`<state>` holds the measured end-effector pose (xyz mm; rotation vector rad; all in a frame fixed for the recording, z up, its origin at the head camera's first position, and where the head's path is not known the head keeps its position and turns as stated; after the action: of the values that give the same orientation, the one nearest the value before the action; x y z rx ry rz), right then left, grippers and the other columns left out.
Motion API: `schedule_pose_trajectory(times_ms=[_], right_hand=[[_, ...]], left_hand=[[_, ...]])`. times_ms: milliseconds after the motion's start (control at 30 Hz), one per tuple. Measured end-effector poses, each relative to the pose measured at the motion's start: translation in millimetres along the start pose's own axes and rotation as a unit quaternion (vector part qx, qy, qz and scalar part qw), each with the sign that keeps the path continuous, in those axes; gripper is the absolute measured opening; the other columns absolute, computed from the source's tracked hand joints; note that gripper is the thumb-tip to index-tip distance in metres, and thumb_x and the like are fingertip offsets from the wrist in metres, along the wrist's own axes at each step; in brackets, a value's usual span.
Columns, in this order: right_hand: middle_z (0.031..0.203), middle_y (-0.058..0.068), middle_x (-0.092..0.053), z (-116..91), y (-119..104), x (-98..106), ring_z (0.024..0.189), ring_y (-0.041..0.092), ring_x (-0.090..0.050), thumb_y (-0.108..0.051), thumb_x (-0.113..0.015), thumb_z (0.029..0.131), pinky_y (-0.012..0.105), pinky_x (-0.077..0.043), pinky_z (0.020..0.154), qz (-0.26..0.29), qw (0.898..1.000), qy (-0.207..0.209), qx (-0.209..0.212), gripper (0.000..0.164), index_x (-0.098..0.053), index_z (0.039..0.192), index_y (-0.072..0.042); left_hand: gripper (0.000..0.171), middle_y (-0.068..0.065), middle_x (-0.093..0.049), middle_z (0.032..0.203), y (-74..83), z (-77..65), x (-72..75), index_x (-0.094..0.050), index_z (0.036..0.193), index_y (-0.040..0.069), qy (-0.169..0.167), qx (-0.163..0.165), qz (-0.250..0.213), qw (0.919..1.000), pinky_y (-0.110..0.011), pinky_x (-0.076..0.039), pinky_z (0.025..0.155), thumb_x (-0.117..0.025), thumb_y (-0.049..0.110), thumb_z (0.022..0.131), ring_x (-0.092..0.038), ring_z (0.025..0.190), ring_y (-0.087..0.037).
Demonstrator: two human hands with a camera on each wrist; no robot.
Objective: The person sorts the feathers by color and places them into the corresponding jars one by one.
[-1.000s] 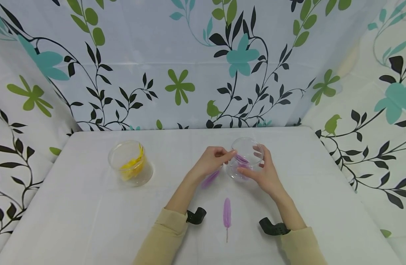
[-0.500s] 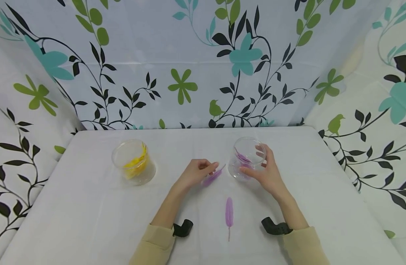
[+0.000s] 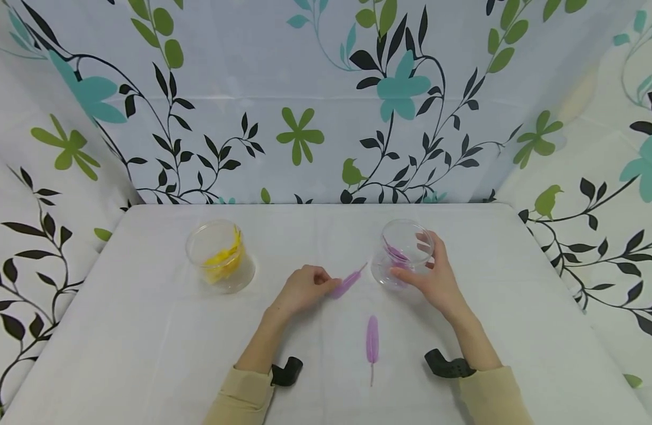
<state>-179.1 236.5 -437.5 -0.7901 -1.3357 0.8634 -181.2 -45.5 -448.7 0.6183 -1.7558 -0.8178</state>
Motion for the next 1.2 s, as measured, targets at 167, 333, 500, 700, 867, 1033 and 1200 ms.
schedule_pose_trajectory(times_ms=[167,333,500,700,867,1033,1200], right_hand=[[0.159,0.01,-0.033,-1,0,0,0.146,0.029,-0.03,-0.039,-0.085,0.079,0.058,-0.031,0.114,0.001,1.0,-0.003,-0.004,0.107,-0.015,0.157,-0.017],[0.159,0.009,-0.032,-1,0,1,0.147,0.03,-0.029,-0.039,-0.085,0.079,0.058,-0.031,0.114,0.001,1.0,-0.003,-0.007,0.108,-0.015,0.157,-0.017],[0.159,0.01,-0.033,-1,-1,1,0.146,0.03,-0.029,-0.038,-0.085,0.078,0.058,-0.031,0.113,0.0,1.0,-0.003,-0.003,0.107,-0.015,0.157,-0.017],[0.158,0.011,-0.033,0,-2,1,0.146,0.031,-0.03,-0.036,-0.085,0.078,0.059,-0.032,0.113,0.002,1.0,-0.003,0.004,0.105,-0.018,0.156,-0.015],[0.158,0.011,-0.033,-1,-1,1,0.146,0.031,-0.03,-0.037,-0.086,0.078,0.059,-0.031,0.113,0.002,1.0,-0.004,0.004,0.105,-0.017,0.156,-0.015],[0.158,0.01,-0.033,-1,1,1,0.146,0.031,-0.03,-0.038,-0.085,0.079,0.059,-0.031,0.113,0.0,1.0,-0.004,0.0,0.105,-0.017,0.156,-0.016],[0.158,0.011,-0.033,-1,-1,1,0.146,0.031,-0.03,-0.037,-0.085,0.079,0.059,-0.031,0.113,0.001,1.0,-0.003,0.002,0.105,-0.018,0.156,-0.016]], left_hand=[[0.025,0.002,-0.063,0.078,0.9,-3.0,-0.7,-0.072,0.085,0.014,0.006,0.009,0.041,0.9991,-0.028,-0.043,0.066,-0.071,0.038,0.09,-0.054,0.074,-0.014],[0.028,0.003,-0.066,0.076,2.2,-4.3,-4.4,-0.073,0.082,0.014,0.003,0.016,0.067,0.9976,-0.028,-0.044,0.063,-0.072,0.041,0.088,-0.056,0.07,-0.013],[0.029,0.003,-0.068,0.077,3.1,-4.8,-7.2,-0.074,0.082,0.014,-0.002,0.021,0.086,0.9961,-0.028,-0.045,0.06,-0.073,0.043,0.087,-0.057,0.068,-0.014],[0.028,0.003,-0.068,0.077,3.8,-5.0,-9.7,-0.075,0.082,0.014,-0.012,0.019,0.098,0.9949,-0.028,-0.043,0.059,-0.075,0.041,0.087,-0.056,0.068,-0.014],[0.023,0.003,-0.067,0.075,3.8,-5.1,-9.5,-0.074,0.08,0.014,-0.013,0.008,0.092,0.9956,-0.028,-0.043,0.059,-0.075,0.036,0.087,-0.055,0.066,-0.014],[0.022,0.003,-0.065,0.078,1.6,-4.2,-4.7,-0.074,0.084,0.014,-0.025,0.004,0.065,0.9976,-0.029,-0.045,0.065,-0.072,0.035,0.089,-0.056,0.072,-0.014],[0.023,0.0,-0.066,0.077,4.3,-4.9,3.8,-0.074,0.085,0.013,-0.039,-0.011,0.024,0.9989,-0.029,-0.045,0.067,-0.069,0.034,0.093,-0.055,0.073,-0.014]])
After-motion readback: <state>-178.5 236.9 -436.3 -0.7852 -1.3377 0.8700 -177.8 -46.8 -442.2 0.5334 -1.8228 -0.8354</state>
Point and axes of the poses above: each hand's wrist, its own z-axis towards the middle knuckle, its own x-axis out of the back of the hand, y = z × x, the point moved 3 cm from there along z, towards the middle knuckle
